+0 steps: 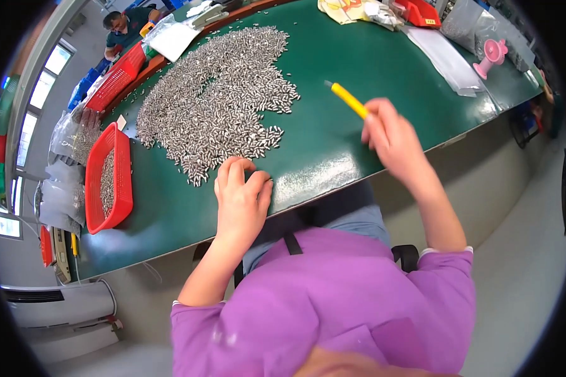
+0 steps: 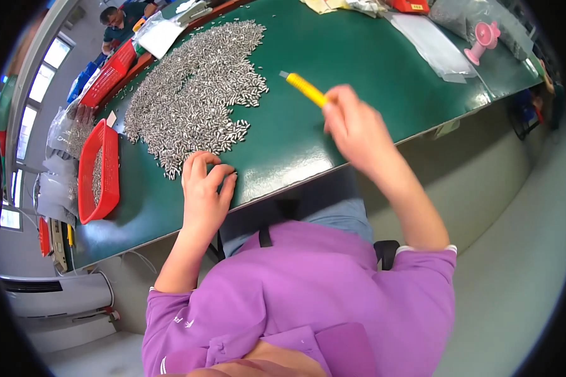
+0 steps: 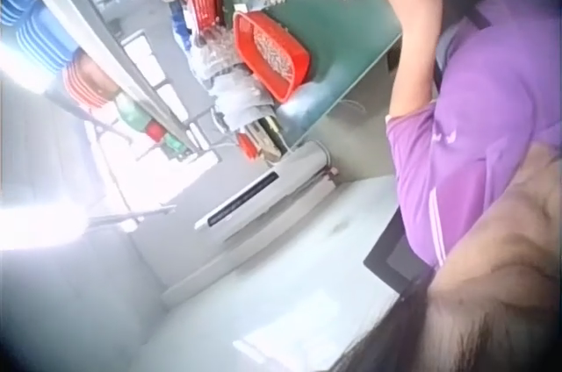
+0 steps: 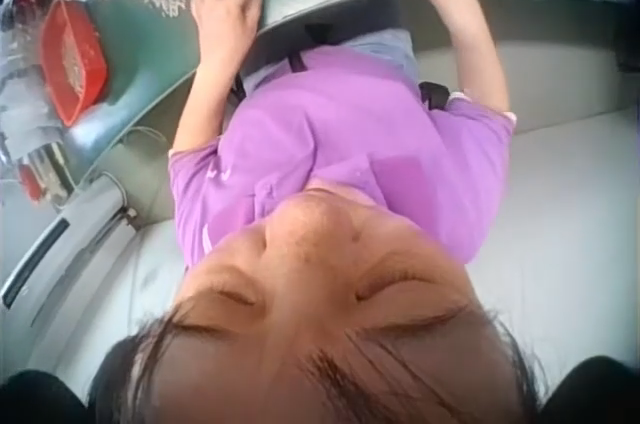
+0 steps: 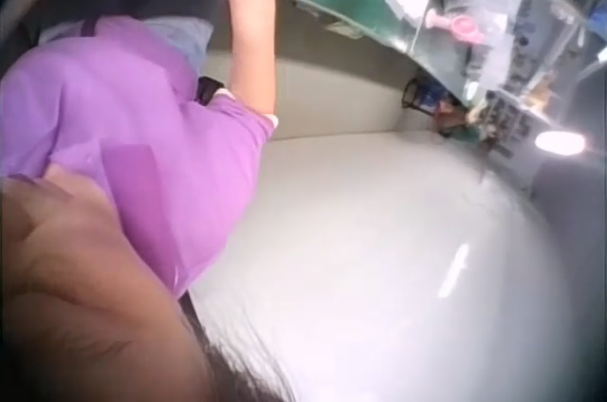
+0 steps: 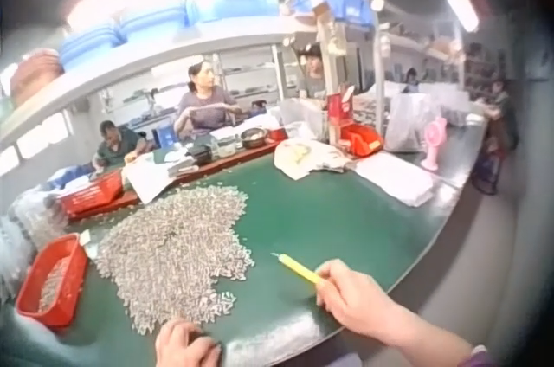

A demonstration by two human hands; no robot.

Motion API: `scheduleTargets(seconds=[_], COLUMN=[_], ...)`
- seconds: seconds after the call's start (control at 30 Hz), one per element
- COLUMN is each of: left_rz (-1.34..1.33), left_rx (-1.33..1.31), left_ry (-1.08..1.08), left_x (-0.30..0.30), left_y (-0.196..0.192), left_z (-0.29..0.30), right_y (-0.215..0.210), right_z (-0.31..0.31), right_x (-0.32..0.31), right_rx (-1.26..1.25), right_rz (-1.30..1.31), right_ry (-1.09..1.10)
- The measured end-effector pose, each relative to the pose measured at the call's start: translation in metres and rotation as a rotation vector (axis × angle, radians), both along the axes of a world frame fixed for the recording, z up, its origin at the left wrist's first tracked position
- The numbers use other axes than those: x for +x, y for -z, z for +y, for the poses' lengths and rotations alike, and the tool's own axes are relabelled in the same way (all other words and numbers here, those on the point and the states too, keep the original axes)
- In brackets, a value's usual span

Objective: The recorder is inspecting and sorting small metal components on a workbench in a factory.

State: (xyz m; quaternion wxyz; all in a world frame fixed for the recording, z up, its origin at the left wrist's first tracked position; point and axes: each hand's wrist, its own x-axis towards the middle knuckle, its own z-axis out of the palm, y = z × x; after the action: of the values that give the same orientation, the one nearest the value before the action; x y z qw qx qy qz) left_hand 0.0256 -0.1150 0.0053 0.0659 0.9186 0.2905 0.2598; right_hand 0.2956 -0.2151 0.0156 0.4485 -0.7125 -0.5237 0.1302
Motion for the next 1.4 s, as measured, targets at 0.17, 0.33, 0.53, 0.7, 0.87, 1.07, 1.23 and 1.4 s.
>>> scheduleTargets(seconds=[0.17, 0.33, 0.53, 0.7, 0.87, 1.07, 1.23, 1.4], left_rz=[0.005, -0.028, -0.037, -0.064, -0.054, -0.041, -0.048, -0.066], left_rx=[0.008, -0.011, -0.101, -0.069, -0.054, -0.023, -0.028, 0.003], left_ry=[-0.023, -0.039, -0.079, -0.081, -0.083, -0.081, -0.035, -0.023], left_x=[0.001, 0.003, 0.003, 0.003, 0.006, 0.008, 0.007, 0.006], left_y=[0.004, 0.004, 0.004, 0.008, 0.006, 0.004, 0.007, 0.008], left_z=[-0.005, -0.006, -0.007, -0.005, -0.006, -0.006, -0.004, -0.002], right_y=[0.002, 0.025, 0.012, 0.013, 0.017, 0.013, 0.004, -0.001], right_z=[-0.066, -0.062, -0.054, -0.049, -0.046, -0.041, -0.037, -0.035], right_x=[-0.081, -0.106, -0.109, -0.118, -0.118, -0.112, -0.105, -0.103], right_rx=[-0.293, -0.140, -0.194, -0.184, -0.153, -0.054, -0.131, -0.180], right_rz=[0.447, 0.081, -0.103, -0.140, -0.110, -0.176, -0.113, -0.134], right_ry=[-0.281, -0.289, -0.305, -0.329, -0.344, -0.376, -0.438, -0.430])
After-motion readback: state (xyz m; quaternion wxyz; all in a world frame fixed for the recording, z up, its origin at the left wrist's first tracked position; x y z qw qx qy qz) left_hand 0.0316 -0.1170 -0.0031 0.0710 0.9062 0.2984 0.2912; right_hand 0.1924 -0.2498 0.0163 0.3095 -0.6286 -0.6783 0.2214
